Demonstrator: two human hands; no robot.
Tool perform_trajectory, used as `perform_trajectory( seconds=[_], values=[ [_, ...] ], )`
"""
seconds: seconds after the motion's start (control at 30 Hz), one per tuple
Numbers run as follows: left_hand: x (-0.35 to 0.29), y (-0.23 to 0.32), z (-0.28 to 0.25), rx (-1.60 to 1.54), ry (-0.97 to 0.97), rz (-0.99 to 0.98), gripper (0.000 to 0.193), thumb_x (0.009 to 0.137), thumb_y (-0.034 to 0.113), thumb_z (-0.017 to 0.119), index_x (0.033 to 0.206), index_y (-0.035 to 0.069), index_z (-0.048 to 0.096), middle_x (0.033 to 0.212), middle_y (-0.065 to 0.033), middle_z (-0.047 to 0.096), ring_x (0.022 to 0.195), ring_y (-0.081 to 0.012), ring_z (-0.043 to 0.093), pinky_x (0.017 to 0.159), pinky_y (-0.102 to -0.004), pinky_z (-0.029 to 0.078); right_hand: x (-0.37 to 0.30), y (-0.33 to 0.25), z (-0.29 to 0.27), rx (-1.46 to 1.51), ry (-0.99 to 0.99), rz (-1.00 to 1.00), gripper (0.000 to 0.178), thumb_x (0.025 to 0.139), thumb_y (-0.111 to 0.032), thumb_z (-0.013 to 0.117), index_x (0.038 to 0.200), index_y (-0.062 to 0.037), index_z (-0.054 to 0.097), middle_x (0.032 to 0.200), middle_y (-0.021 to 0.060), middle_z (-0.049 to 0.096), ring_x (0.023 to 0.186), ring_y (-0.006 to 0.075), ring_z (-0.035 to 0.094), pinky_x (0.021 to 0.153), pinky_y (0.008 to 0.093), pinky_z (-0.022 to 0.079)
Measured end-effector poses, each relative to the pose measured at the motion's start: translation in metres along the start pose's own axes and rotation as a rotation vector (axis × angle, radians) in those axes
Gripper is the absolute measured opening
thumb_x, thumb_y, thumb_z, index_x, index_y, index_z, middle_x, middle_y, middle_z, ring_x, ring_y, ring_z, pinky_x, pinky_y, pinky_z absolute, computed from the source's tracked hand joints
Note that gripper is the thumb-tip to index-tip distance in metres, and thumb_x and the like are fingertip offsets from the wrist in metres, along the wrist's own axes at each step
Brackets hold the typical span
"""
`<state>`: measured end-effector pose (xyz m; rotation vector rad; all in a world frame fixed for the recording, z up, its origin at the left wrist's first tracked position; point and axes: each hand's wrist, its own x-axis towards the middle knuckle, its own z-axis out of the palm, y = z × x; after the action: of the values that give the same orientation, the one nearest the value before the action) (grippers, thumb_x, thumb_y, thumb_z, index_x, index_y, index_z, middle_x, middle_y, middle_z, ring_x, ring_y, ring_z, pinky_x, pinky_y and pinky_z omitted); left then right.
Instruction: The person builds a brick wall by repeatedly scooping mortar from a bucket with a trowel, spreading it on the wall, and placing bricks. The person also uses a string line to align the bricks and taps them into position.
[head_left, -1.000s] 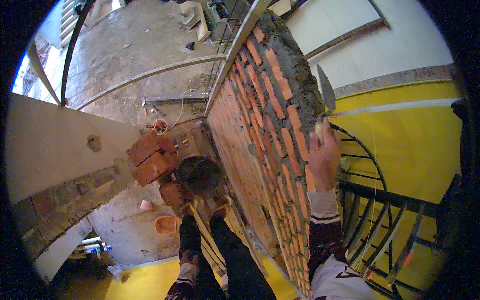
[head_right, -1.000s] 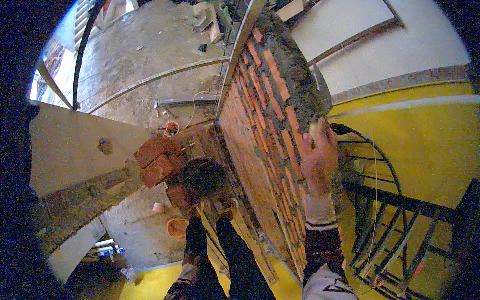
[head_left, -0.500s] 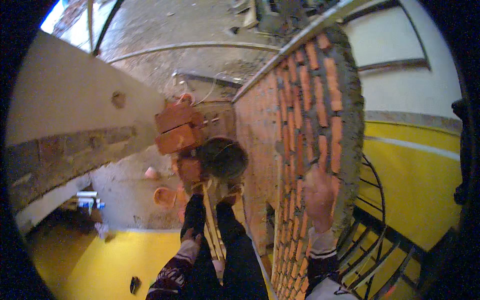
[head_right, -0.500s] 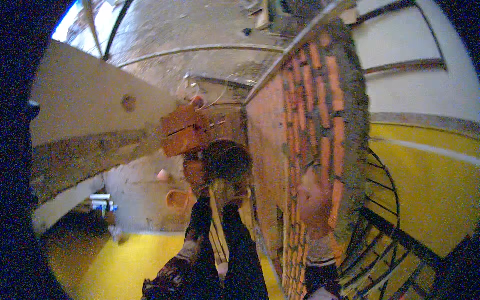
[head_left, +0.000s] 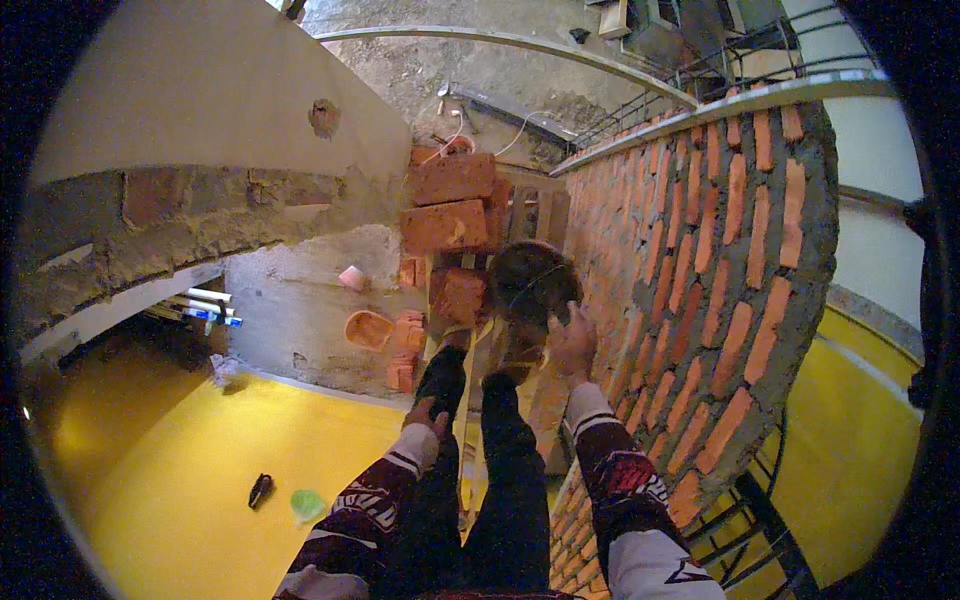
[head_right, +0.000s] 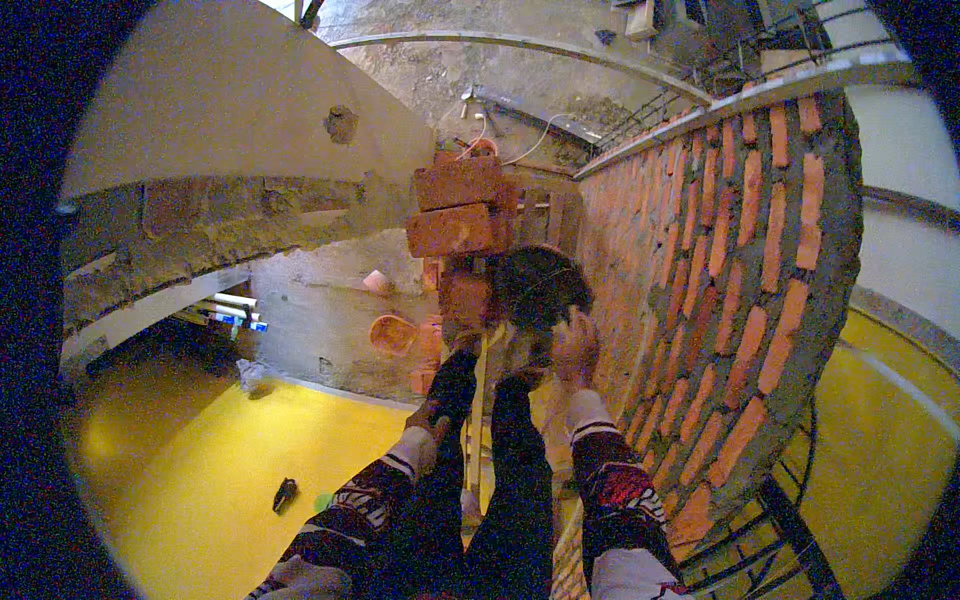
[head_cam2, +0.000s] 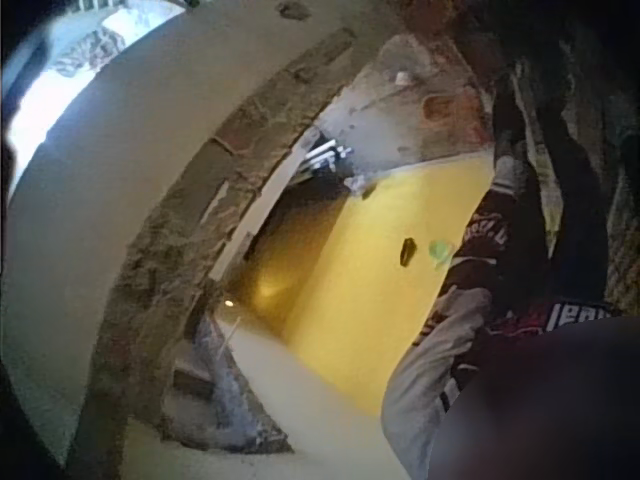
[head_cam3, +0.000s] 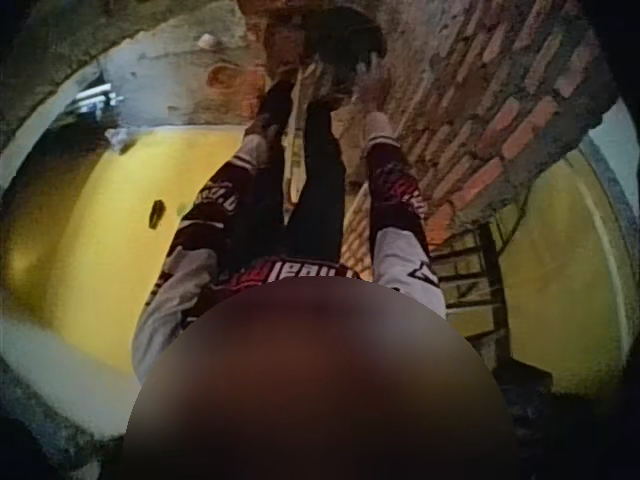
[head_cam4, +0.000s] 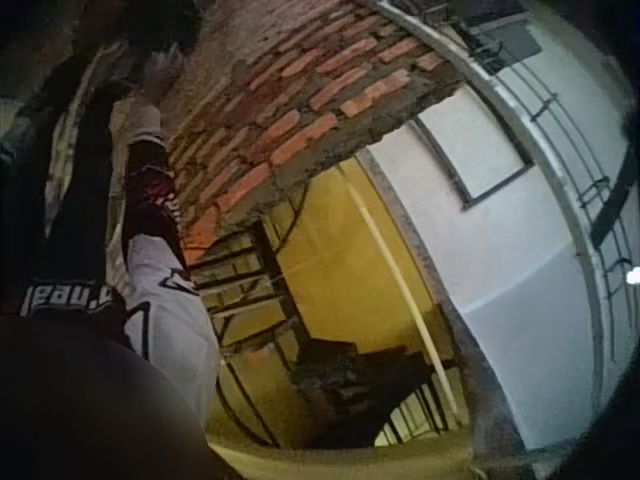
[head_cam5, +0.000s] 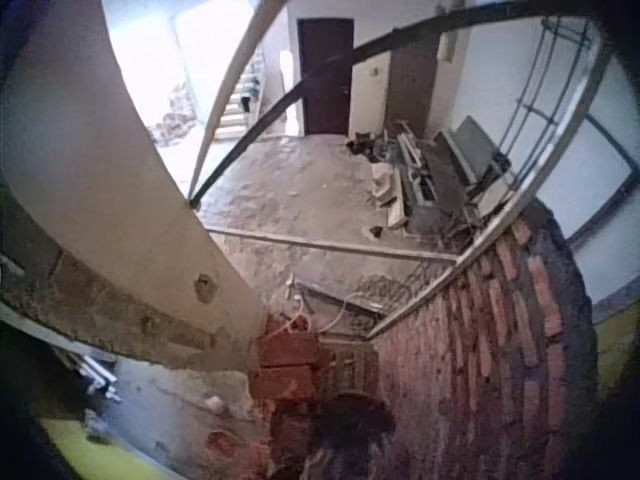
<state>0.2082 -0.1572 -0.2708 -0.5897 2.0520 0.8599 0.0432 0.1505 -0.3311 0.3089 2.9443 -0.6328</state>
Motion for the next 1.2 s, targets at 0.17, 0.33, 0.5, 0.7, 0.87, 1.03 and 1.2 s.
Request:
perform_trajectory(
  seconds=[0.17, 0.33, 0.5, 0.7, 0.87, 1.03, 1.2],
  values=[
    [-0.025, 0.008, -0.02, -0.002, -0.103, -0.116, 0.065, 0.087, 0.04, 0.066, 0.137, 0.002, 0.048, 0.135, -0.0248, 0.054, 0.126, -0.0403, 0.05, 0.108, -0.0447, 0.039, 0.03, -0.07, -0.011, 0.27, -0.147, -0.358, 0.053, 0.081, -0.02, 0.071, 0.13, -0.0055, 0.057, 0.121, 0.0187, 0.059, 0.116, 0.0357, 0.054, 0.102, 0.0454, 0.041],
    [-0.059, 0.025, -0.021, 0.377, -0.246, -0.015, 0.084, 0.083, 0.061, 0.062, 0.145, 0.009, 0.039, 0.148, -0.0251, 0.038, 0.136, -0.0448, 0.036, 0.113, -0.0492, 0.032, 0.126, -0.12, 0.027, -0.072, -0.189, -0.546, 0.071, 0.076, -0.016, 0.074, 0.141, -0.0102, 0.045, 0.132, 0.0186, 0.052, 0.122, 0.0361, 0.05, 0.104, 0.046, 0.039],
    [-0.053, 0.041, -0.013, 0.202, -0.148, -0.025, 0.085, 0.082, 0.061, 0.06, 0.148, 0.014, 0.035, 0.154, -0.0223, 0.029, 0.142, -0.0425, 0.026, 0.114, -0.0586, 0.021, 0.221, -0.134, 0.075, -0.461, -0.12, -0.77, 0.08, 0.082, -0.016, 0.065, 0.153, -0.0232, 0.027, 0.144, 0.0189, 0.042, 0.134, 0.0371, 0.039, 0.111, 0.0515, 0.031],
    [-0.045, 0.054, -0.004, 0.23, -0.132, -0.083, 0.089, 0.08, 0.061, 0.061, 0.149, 0.01, 0.034, 0.152, -0.025, 0.03, 0.143, -0.0418, 0.025, 0.113, -0.0602, 0.019, 0.264, -0.138, 0.126, -0.736, -0.214, -0.914, 0.074, 0.093, -0.016, 0.049, 0.155, -0.0377, 0.015, 0.156, 0.0177, 0.027, 0.144, 0.0375, 0.025, 0.117, 0.0541, 0.02],
    [-0.043, 0.057, -0.01, 0.173, -0.105, -0.049, 0.09, 0.079, 0.061, 0.061, 0.148, 0.009, 0.036, 0.151, -0.0284, 0.03, 0.141, -0.0424, 0.028, 0.112, -0.0612, 0.019, 0.286, -0.133, 0.16, -0.667, -0.221, -0.995, 0.065, 0.096, -0.019, 0.044, 0.153, -0.0393, 0.02, 0.155, 0.0176, 0.029, 0.143, 0.0388, 0.026, 0.116, 0.0554, 0.021],
    [-0.036, 0.057, -0.018, 0.189, -0.147, -0.058, 0.089, 0.079, 0.062, 0.06, 0.147, 0.009, 0.037, 0.15, -0.0292, 0.033, 0.14, -0.0425, 0.031, 0.112, -0.0602, 0.021, 0.296, -0.129, 0.182, -0.164, -0.409, -0.867, 0.054, 0.098, -0.024, 0.044, 0.146, -0.0453, 0.034, 0.142, 0.0113, 0.048, 0.13, 0.0365, 0.044, 0.107, 0.0582, 0.033],
    [-0.03, 0.059, -0.017, 0.212, 0.019, 0.091, 0.073, 0.091, 0.054, 0.056, 0.144, 0.006, 0.042, 0.141, -0.0244, 0.046, 0.128, -0.0462, 0.044, 0.106, -0.0585, 0.036, 0.297, -0.137, 0.165, -0.564, -0.278, -0.841, 0.056, 0.098, -0.02, 0.039, 0.149, -0.042, 0.03, 0.129, 0.0083, 0.054, 0.12, 0.0318, 0.05, 0.093, 0.05, 0.043]
  ],
)
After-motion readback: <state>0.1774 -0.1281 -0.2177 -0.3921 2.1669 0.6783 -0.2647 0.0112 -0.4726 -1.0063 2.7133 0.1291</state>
